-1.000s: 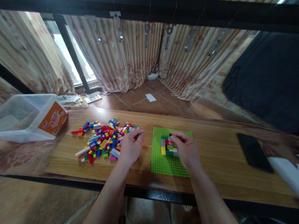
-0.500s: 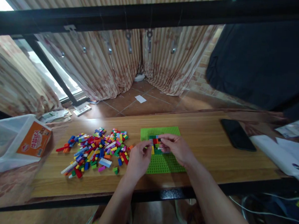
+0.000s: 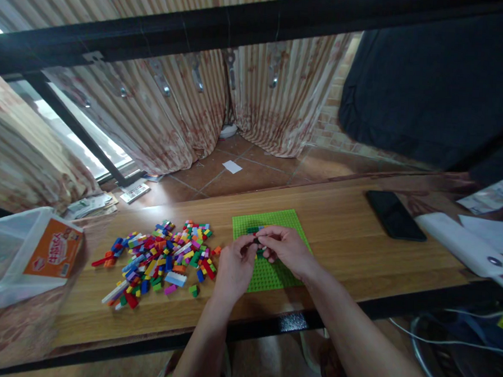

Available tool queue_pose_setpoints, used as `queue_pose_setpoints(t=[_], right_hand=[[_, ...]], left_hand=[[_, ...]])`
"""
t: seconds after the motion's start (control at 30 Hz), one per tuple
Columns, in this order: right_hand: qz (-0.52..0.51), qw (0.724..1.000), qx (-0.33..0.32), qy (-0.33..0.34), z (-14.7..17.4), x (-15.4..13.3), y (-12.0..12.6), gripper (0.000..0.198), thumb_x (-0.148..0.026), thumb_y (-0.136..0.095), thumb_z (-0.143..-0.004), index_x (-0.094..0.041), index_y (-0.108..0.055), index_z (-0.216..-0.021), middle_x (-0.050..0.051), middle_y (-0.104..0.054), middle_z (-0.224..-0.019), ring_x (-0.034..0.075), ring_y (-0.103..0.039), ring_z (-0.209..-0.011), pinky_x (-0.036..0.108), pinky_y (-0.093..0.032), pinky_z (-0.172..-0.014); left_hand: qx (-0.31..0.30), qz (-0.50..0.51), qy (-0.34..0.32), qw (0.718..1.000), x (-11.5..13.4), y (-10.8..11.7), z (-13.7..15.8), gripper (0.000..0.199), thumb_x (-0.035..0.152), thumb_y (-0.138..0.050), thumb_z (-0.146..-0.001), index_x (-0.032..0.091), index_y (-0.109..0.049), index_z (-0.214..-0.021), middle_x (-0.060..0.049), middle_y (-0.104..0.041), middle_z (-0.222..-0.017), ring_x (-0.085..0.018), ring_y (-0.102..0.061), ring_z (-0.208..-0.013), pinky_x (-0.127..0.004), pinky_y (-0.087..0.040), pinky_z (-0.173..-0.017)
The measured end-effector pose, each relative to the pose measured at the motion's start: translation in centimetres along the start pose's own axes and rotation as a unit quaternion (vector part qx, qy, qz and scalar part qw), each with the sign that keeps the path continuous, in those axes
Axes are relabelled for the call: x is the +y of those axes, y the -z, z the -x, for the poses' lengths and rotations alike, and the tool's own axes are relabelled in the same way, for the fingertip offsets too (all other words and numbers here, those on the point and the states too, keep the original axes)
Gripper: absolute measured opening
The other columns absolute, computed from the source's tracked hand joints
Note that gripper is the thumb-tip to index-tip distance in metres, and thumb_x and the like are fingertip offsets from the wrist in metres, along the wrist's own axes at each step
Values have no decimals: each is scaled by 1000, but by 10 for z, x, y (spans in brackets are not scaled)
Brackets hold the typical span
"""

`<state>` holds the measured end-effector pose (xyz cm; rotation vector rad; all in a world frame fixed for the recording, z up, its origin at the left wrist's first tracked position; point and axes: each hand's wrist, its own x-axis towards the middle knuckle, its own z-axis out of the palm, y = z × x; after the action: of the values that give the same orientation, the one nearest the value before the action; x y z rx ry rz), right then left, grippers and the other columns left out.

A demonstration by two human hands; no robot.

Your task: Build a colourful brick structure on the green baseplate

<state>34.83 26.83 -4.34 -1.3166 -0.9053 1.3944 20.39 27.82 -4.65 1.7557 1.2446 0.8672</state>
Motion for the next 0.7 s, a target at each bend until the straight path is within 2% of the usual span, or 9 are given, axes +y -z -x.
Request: queue_pose_setpoints(t=[0.2, 0.3, 0.4, 0.5, 0.7], right_hand=[[113, 990, -43, 66, 0, 4, 0, 14, -24, -60, -79, -18, -70, -86, -2, -65, -61, 11, -59, -52, 23, -47, -51], [214, 970, -22, 114, -1, 3, 4, 17, -21, -56, -82, -20, -73, -87, -1, -67, -67, 13, -62, -60, 27, -49, -61], [310, 936, 27, 163, -4, 2, 11, 16, -20, -60, -83, -22, -75, -85, 2, -70, -84, 16, -64, -79, 31, -47, -75], [376, 911, 50, 163, -7, 3, 17, 15, -21, -63, -82, -22, -77, -88, 5, -68, -91, 18, -61, -86, 34, -46, -80], [437, 881, 60, 171, -6, 9, 12, 11, -22, -71, -78, -28, -78, -81, 5, -64, -103, 22, -53, -102, 39, -41, -92]], left_hand=[[-18, 3, 28, 999, -3, 2, -2, 23, 20, -52, -87, 16, -74, -94, -3, -73, -80, -14, -65, -71, -23, -48, -66], [-38, 1, 36, 999, -7, 4, -3, 26, 23, -49, -88, 16, -74, -94, -1, -70, -72, -14, -62, -63, -22, -46, -59], [-9, -40, 45, 998, -13, 9, -5, 26, 23, -50, -87, 16, -74, -97, -2, -71, -74, -14, -62, -64, -22, -45, -59], [14, -87, 54, 995, -15, 16, -7, 24, 19, -53, -85, 15, -73, -97, -4, -73, -79, -15, -64, -69, -23, -45, -62], [-11, -134, 49, 990, -10, 17, -4, 21, 17, -53, -86, 17, -73, -90, -4, -74, -83, -16, -65, -74, -25, -45, -69]])
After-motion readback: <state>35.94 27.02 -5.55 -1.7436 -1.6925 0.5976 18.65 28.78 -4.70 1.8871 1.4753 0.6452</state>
